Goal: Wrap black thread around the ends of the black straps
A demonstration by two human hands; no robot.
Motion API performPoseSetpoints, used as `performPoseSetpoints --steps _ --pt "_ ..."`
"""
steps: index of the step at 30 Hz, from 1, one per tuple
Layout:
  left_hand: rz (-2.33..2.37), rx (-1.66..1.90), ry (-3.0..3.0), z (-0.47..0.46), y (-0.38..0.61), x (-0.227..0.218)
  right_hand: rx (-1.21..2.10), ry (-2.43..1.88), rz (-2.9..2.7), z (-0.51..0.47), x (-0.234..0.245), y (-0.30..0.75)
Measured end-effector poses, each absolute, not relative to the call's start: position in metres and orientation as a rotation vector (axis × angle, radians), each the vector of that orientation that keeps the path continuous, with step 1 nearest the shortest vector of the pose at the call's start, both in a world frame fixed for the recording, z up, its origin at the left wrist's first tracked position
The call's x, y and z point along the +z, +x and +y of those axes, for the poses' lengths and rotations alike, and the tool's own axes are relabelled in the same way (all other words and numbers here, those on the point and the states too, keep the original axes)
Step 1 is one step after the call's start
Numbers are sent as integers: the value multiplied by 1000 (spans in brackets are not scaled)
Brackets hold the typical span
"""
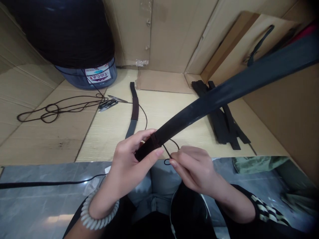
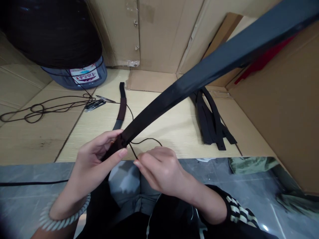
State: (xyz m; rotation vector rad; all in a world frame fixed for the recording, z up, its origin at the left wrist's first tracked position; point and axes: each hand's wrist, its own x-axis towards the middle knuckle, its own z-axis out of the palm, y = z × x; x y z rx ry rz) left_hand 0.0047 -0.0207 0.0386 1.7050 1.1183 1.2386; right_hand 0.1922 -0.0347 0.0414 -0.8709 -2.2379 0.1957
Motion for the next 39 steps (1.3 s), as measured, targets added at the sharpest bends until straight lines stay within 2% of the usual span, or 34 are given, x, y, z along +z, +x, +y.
performPoseSetpoints --steps 6,16,27,39 --pt "1264 1255 1877 -19 7 31 151 -900 -2269 -35 45 192" --pt "1225 1192 1769 -18 8 33 201 -880 -2252 -38 45 193" --pt "953 1177 1621 -22 5 35 269 -895 -2191 -42 43 198" --pt "1016 1201 1536 -28 12 29 627 -844 -1954 -49 43 200"
